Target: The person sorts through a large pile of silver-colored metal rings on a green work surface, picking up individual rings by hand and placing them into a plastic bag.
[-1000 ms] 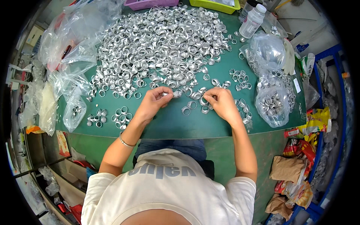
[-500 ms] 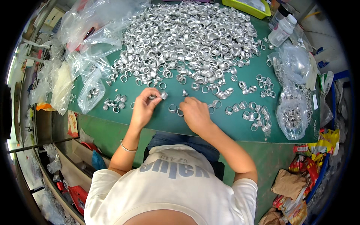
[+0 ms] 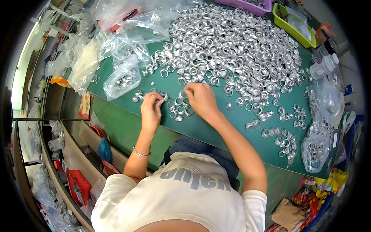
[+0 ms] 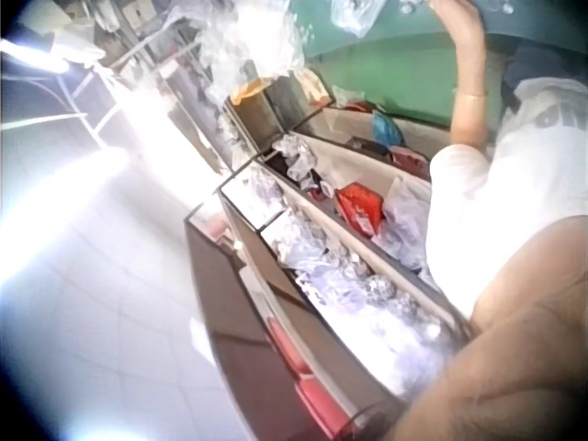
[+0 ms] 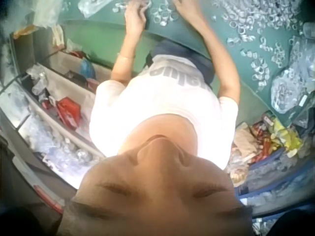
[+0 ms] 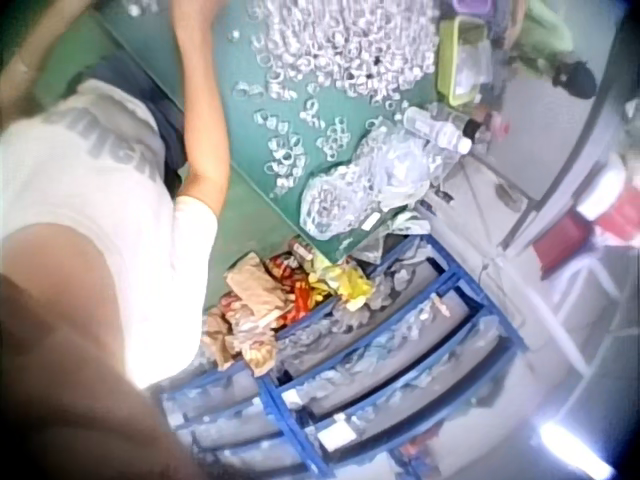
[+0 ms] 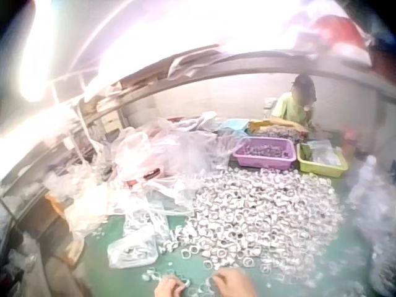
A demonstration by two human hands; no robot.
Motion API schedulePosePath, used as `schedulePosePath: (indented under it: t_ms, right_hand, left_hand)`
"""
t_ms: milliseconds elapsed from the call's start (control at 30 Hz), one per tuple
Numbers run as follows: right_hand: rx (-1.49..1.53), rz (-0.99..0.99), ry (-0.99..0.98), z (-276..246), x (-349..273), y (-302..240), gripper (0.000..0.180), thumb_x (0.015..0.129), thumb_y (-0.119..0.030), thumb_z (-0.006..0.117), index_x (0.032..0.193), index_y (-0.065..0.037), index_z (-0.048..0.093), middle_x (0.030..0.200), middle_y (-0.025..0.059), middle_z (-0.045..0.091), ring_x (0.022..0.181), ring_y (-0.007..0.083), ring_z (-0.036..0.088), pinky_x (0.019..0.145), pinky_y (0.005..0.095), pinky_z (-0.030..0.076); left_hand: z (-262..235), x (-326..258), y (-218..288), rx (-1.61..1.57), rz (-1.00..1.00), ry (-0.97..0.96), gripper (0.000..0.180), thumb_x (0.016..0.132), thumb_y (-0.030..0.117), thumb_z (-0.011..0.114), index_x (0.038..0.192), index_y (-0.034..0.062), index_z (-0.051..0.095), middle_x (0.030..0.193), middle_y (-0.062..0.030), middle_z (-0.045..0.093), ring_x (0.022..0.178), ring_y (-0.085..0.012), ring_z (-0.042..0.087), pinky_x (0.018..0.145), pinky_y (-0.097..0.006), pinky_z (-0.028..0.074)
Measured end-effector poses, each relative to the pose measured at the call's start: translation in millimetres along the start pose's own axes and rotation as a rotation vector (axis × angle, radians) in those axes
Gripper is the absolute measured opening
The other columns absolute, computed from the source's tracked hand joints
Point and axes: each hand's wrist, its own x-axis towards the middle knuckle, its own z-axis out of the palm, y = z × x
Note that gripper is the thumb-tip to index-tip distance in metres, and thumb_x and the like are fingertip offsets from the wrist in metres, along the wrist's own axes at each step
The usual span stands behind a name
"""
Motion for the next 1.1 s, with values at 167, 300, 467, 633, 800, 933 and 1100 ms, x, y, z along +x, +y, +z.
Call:
schedulePosePath:
  t_ms: [167,300,467,633,800,933,1100]
  right_hand:
    - [-0.386,-0.234,0.089,29,20,8,0.007,0.078,-0.007,0.06,0.078,-0.004,0.066,0.078,0.0137,0.065,0.074,0.0336,0.064,0.064,0.0428,0.051]
    - [-0.594,-0.341,-0.081,26,18,7,0.014,0.072,-0.003,0.059,0.083,-0.003,0.068,0.082,0.0131,0.062,0.086,0.031,0.062,0.068,0.0415,0.051]
    - [-0.388,-0.36,-0.062,-9,3,-3,0.023,0.076,-0.002,0.06,0.098,-0.002,0.066,0.093,0.0117,0.06,0.093,0.0298,0.057,0.076,0.0388,0.049]
    - [-0.391,-0.269,-0.095,-48,-43,-3,0.028,0.075,-0.009,0.069,0.101,-0.002,0.063,0.098,0.0108,0.058,0.094,0.0301,0.054,0.081,0.0387,0.044]
    - [-0.608,-0.289,-0.133,-49,-78,4,0.035,0.069,-0.008,0.074,0.102,-0.003,0.063,0.104,0.0087,0.055,0.099,0.0268,0.051,0.085,0.0373,0.039]
    - [-0.347,-0.222,-0.093,-61,-77,8,0.03,0.073,-0.007,0.072,0.101,-0.002,0.063,0.1,0.0092,0.058,0.095,0.028,0.054,0.081,0.0367,0.041]
    - [0.066,-0.12,-0.06,-45,-67,-25,0.022,0.081,-0.006,0.066,0.102,0.001,0.063,0.094,0.0115,0.063,0.085,0.025,0.061,0.071,0.0317,0.047]
  left_hand:
    - [14,-2,-7,0.011,0.075,0.008,0.014,0.074,-0.012,0.062,0.083,-0.0031,0.056,0.091,-0.0149,0.059,0.077,-0.0313,0.059,0.066,-0.035,0.048]
    - [14,-4,-2,0.025,0.1,-0.133,0.014,0.074,-0.012,0.06,0.085,-0.0029,0.058,0.091,-0.0164,0.058,0.079,-0.034,0.059,0.068,-0.035,0.048]
    - [-3,-2,5,-0.337,-0.153,-0.099,0.016,0.081,-0.005,0.059,0.097,-0.0003,0.062,0.093,-0.0098,0.061,0.08,-0.0212,0.058,0.068,-0.032,0.047]
    - [-10,0,21,-1.324,-0.722,-0.403,0.035,0.088,-0.003,0.053,0.123,-0.0034,0.051,0.103,-0.0096,0.059,0.081,-0.014,0.054,0.071,-0.023,0.047]
    - [-4,-1,20,-1.296,-0.623,-0.582,0.037,0.09,-0.005,0.044,0.126,-0.003,0.047,0.108,-0.0158,0.061,0.085,-0.0154,0.058,0.071,-0.025,0.048]
    - [-8,-1,18,-1.398,-0.711,-0.657,0.035,0.092,0.002,0.045,0.127,-0.0047,0.046,0.107,-0.0232,0.062,0.08,-0.0191,0.062,0.069,-0.027,0.05]
    - [-15,-1,19,-1.73,-0.895,-0.767,0.038,0.096,0.013,0.042,0.127,-0.0076,0.045,0.097,-0.0283,0.063,0.071,-0.0188,0.062,0.064,-0.029,0.052]
